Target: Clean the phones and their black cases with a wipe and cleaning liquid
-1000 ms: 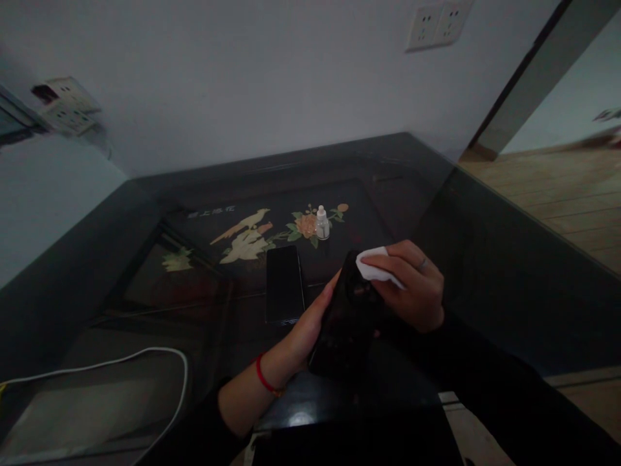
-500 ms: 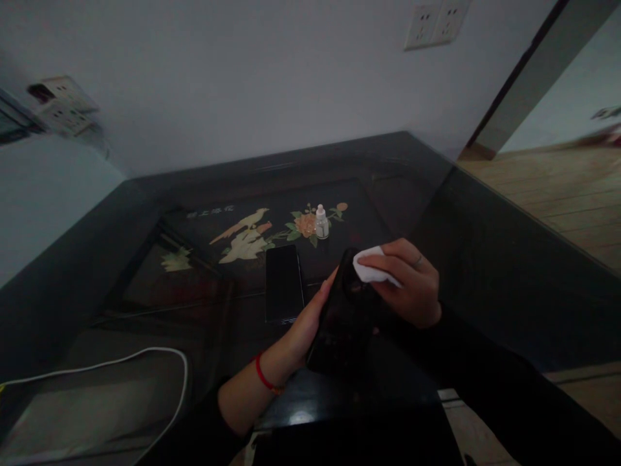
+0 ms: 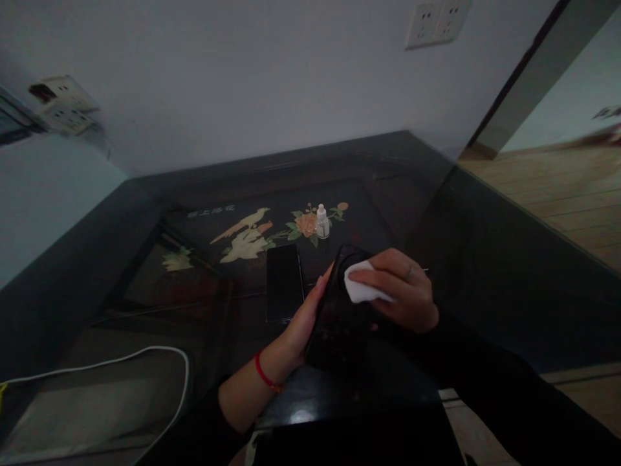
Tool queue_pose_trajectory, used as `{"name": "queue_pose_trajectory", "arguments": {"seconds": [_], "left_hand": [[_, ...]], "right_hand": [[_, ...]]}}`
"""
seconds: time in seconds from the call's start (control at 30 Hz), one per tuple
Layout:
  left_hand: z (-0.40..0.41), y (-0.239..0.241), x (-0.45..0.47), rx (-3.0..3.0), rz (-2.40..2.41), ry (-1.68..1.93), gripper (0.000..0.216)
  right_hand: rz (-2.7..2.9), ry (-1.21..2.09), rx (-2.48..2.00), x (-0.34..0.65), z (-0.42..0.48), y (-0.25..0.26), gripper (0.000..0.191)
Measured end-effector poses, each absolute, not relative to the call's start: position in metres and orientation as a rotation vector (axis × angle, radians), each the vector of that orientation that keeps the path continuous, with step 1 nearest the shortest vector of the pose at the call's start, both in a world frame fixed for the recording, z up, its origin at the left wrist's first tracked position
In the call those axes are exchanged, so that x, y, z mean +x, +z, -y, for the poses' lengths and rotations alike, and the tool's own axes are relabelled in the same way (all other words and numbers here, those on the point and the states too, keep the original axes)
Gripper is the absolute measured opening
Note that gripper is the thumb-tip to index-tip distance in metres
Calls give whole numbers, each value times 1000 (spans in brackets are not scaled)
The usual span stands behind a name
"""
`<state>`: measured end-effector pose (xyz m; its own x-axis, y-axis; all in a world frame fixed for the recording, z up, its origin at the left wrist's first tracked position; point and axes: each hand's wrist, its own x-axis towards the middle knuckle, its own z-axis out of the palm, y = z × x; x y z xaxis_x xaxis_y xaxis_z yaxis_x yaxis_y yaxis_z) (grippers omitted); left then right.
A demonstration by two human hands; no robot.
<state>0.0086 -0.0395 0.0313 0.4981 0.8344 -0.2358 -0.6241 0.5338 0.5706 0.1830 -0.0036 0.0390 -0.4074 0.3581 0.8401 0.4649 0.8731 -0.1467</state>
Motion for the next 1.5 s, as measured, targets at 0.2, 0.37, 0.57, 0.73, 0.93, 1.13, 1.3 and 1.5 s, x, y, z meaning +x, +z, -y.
{"name": "queue_pose_trajectory", "arguments": {"seconds": [0.2, 0.37, 0.57, 0.73, 0.93, 1.13, 1.3, 1.5], "left_hand": [[36, 32, 10, 435, -566, 956, 55], [39, 39, 8, 423, -499, 884, 52], [36, 32, 9, 425, -604, 995, 54], [37, 34, 7, 392, -592, 929, 54], [36, 36, 7, 388, -583, 920, 53], [33, 37, 7, 346, -580, 957, 54], [35, 39, 4, 323, -501, 882, 54], [31, 36, 6, 300, -549, 1010, 49]], "right_hand": [[2086, -161, -511, 180, 6, 38, 20], [1903, -163, -855, 191, -5, 37, 21], [2151, -151, -404, 179, 8, 41, 22], [2035, -183, -666, 185, 2, 38, 19], [2020, -172, -686, 187, 2, 41, 20], [2128, -180, -514, 183, 4, 40, 18], [1933, -150, -845, 190, -5, 37, 17], [2146, -120, -473, 183, 5, 38, 18]]}}
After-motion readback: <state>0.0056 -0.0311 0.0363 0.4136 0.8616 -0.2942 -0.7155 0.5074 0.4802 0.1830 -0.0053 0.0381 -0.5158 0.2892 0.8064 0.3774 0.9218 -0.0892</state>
